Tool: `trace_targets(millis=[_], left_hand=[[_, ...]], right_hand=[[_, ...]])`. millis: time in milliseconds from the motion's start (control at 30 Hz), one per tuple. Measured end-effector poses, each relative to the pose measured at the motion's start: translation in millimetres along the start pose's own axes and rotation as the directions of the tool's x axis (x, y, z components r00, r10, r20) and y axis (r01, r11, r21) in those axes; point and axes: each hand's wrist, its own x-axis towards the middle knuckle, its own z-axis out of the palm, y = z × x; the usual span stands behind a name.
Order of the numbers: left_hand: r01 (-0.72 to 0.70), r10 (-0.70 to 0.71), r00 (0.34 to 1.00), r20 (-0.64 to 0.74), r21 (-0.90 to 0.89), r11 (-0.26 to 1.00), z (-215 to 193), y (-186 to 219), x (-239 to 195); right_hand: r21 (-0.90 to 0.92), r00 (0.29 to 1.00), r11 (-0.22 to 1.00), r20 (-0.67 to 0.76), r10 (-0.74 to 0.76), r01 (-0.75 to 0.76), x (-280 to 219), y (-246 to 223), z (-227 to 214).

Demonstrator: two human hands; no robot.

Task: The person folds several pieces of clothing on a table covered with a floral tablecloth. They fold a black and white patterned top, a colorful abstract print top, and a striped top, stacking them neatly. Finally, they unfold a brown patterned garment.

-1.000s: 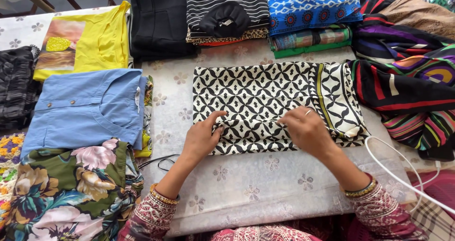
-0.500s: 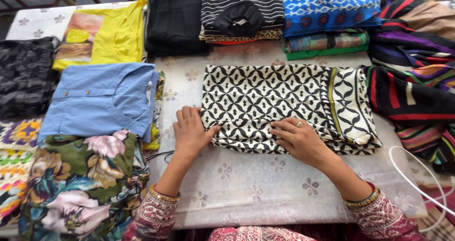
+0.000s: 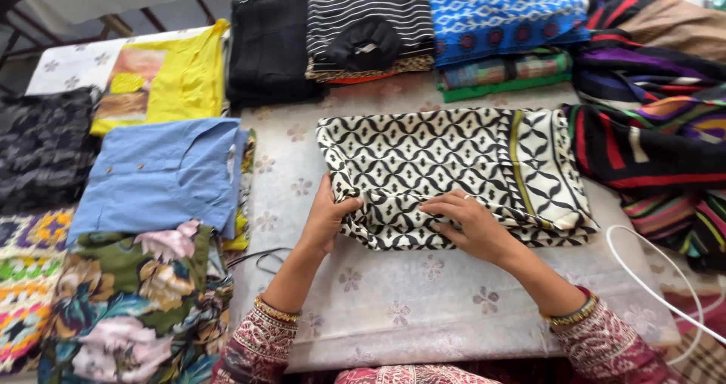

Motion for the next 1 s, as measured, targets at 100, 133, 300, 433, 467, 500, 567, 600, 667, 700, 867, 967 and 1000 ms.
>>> trace_targets(millis=[100, 133, 300, 433, 467, 500, 567, 600, 667, 700, 867, 967, 1000], left_hand=[[-0.002, 0.002, 1.000, -0.008, 0.048, 0.999, 40, 10, 2], [0.000, -0.001, 1.000, 0.004, 0.051, 0.999, 53, 6, 6], [-0.504, 0.432, 0.858, 0.278, 0.620, 0.601, 74, -92, 58], [-0.529, 0.387, 0.847, 0.363, 0.647, 0.549, 134, -78, 60], [-0.414, 0.239, 0.910, 0.339, 0.704, 0.577, 148, -69, 58], [-0.296, 0.084, 0.948, 0.306, 0.756, 0.584, 162, -60, 56], [-0.284, 0.062, 0.942, 0.330, 0.685, 0.671, 169, -62, 62], [-0.256, 0.039, 0.937, 0.346, 0.610, 0.750, 172, -64, 64], [-0.091, -0.093, 0.920, 0.381, 0.438, 0.894, 173, -53, 63], [0.104, -0.208, 0.877, 0.432, 0.253, 0.962, 172, -46, 63], [-0.212, -0.024, 0.918, 0.396, 0.540, 0.814, 134, -25, 78], [-0.458, 0.250, 0.884, 0.395, 0.840, 0.291, 122, -2, 91], [-0.461, 0.338, 0.838, 0.428, 0.887, 0.022, 122, 12, 92]], right_hand=[[0.135, 0.997, 0.991, -0.073, -0.011, 0.021, -2, 7, 0], [0.132, 0.997, 0.991, -0.081, -0.004, 0.014, -3, 8, -2], [0.568, 0.886, 0.764, -0.124, 0.448, -0.307, -12, 40, -8], [0.648, 0.826, 0.669, -0.108, 0.553, -0.363, -15, 59, -25], [0.716, 0.793, 0.583, -0.067, 0.605, -0.384, -15, 64, -28], [0.775, 0.759, 0.490, -0.022, 0.651, -0.398, -15, 69, -31], [0.742, 0.764, 0.524, -0.025, 0.645, -0.419, -16, 79, -30], [0.706, 0.769, 0.553, -0.017, 0.639, -0.443, -17, 83, -28], [0.596, 0.758, 0.626, -0.045, 0.651, -0.502, -17, 73, -32], [0.473, 0.752, 0.686, -0.070, 0.655, -0.553, -16, 68, -34], [0.215, 0.833, 0.852, -0.200, 0.517, -0.477, -13, 42, -38], [0.139, 0.835, 0.865, -0.224, 0.502, -0.482, -12, 25, -41], [0.096, 0.837, 0.869, -0.234, 0.494, -0.486, -13, 20, -42]])
